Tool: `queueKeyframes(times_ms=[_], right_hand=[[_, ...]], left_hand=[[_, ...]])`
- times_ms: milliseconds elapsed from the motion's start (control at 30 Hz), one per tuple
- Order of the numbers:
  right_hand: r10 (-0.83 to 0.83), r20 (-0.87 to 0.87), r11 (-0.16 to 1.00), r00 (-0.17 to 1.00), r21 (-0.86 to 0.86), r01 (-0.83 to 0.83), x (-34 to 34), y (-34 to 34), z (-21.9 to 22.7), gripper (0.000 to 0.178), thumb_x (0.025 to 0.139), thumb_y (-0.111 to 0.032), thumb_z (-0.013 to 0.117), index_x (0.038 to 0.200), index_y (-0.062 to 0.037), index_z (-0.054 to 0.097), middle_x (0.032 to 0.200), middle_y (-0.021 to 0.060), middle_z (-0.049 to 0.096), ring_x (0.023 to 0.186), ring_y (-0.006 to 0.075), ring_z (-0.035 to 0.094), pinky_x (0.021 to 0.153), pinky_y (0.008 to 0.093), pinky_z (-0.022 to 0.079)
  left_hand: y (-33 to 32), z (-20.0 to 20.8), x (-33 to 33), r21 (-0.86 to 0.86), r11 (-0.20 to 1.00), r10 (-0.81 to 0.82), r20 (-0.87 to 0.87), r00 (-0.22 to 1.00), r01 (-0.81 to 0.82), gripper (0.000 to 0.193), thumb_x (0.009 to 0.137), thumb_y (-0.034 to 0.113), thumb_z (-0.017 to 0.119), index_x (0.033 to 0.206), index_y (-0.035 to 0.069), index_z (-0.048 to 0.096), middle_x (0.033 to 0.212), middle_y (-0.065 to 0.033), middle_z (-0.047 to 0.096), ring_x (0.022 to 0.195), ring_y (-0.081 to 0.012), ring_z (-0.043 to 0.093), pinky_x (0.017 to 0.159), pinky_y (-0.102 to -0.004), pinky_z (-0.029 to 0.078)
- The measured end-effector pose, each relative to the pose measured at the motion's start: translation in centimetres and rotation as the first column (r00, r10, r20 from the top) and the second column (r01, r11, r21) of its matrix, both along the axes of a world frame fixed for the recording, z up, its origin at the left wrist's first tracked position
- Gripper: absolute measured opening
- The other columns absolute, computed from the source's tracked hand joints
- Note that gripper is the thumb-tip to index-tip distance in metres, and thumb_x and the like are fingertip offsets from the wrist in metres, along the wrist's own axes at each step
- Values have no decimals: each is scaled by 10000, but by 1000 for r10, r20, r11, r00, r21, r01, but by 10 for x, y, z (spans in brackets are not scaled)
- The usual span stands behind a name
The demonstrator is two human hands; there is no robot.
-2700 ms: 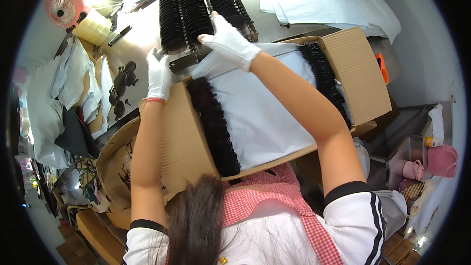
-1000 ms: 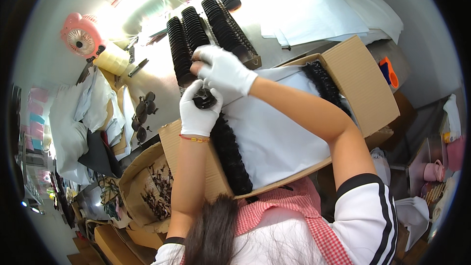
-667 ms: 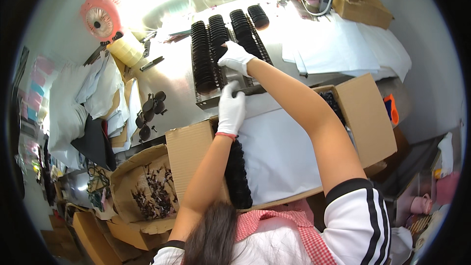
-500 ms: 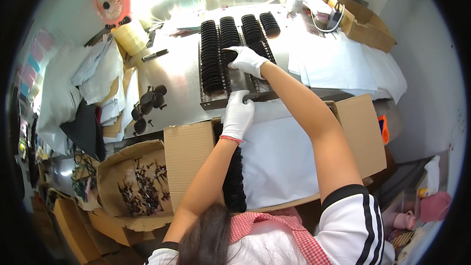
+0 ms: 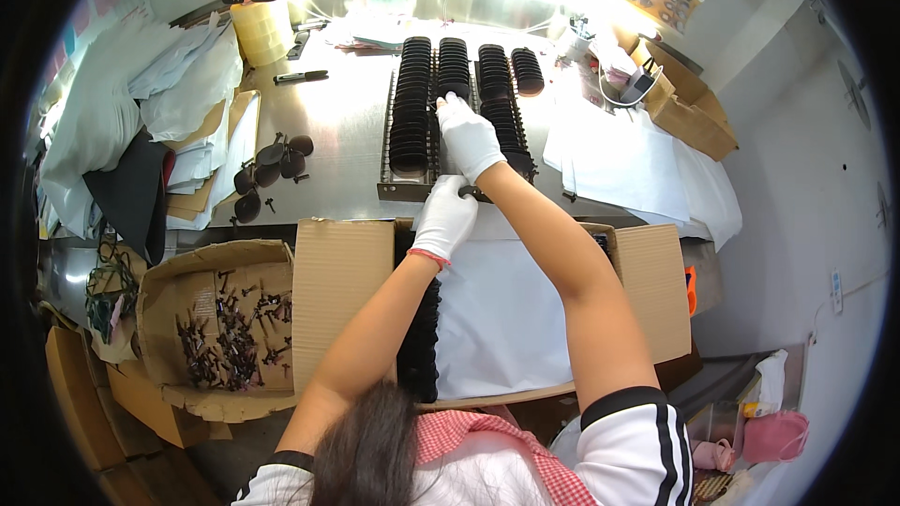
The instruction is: The person assembles sunglasses by inserting black frames into a metal jig, securing them with small screws, and placing the completed units into a cardboard box. The process is repeated multiple times with consistent hand movements.
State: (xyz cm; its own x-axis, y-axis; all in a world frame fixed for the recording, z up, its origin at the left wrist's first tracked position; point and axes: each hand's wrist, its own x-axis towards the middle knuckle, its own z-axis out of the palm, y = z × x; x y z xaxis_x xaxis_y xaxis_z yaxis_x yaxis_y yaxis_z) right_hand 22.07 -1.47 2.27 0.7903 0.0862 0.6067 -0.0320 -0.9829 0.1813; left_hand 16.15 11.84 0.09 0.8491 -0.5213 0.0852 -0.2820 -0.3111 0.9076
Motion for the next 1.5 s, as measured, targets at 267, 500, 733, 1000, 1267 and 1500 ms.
queueKeyframes(times_ms=[267, 500, 733, 1000, 1267, 1500], right_hand=[[267, -277, 806, 923, 589, -57, -99, 37, 69, 381, 873, -146, 640, 1249, -83, 638, 1203, 151, 676, 1028, 320, 671, 861, 389, 534], [240, -184, 413, 953, 908, 71, -41, -27, 72, 414, 929, -157, 648, 1279, 55, 588, 1178, 167, 684, 1064, 203, 645, 944, 318, 498], [309, -221, 182, 925, 968, 170, 65, -64, 24, 839, 800, -15, 735, 1487, 123, 274, 1177, 152, 639, 996, 144, 625, 862, 274, 512], [305, -211, 529, 929, 849, 19, 61, -52, 13, 531, 859, 0, 701, 1371, -31, 565, 920, 58, 717, 729, 64, 619, 698, 245, 537], [133, -51, 991, 990, -11, -134, 66, -35, -6, 419, 897, 1, 518, 1312, 57, 543, 1275, 241, 630, 1083, 302, 678, 918, 353, 550], [195, 67, 809, 979, 553, -199, -4, -10, 62, 353, 861, -37, 578, 1197, -63, 681, 1057, 197, 710, 911, 346, 703, 818, 383, 565]], left_hand=[[11, 44, -7, -670, 367, -694, -659, 290, -645, 365, 987, 509, 570, 1213, 223, 578, 1145, 2, 607, 1099, -162, 573, 969, -351, 481], [3, 34, -6, -552, 673, -310, -815, 489, -493, 78, 938, 148, 634, 979, 175, 573, 974, -4, 618, 765, -132, 636, 588, -260, 506], [-17, 2, -1, -240, 955, 120, -233, 965, -176, 263, 890, 166, 586, 1077, -7, 649, 1026, -202, 689, 974, -319, 664, 896, -393, 516], [-5, 8, 5, -106, 994, -11, -276, 961, -19, 192, 819, 58, 546, 983, 17, 638, 1067, -211, 662, 1020, -394, 627, 903, -434, 499], [-13, 0, 3, -136, 987, 50, -229, 972, -83, 166, 801, 36, 594, 957, 18, 647, 985, -208, 675, 938, -393, 652, 849, -432, 524], [-5, 39, -1, -627, 594, -380, -771, 511, -504, 403, 955, 349, 668, 1273, 152, 519, 1087, -7, 608, 901, -128, 617, 794, -310, 558]])
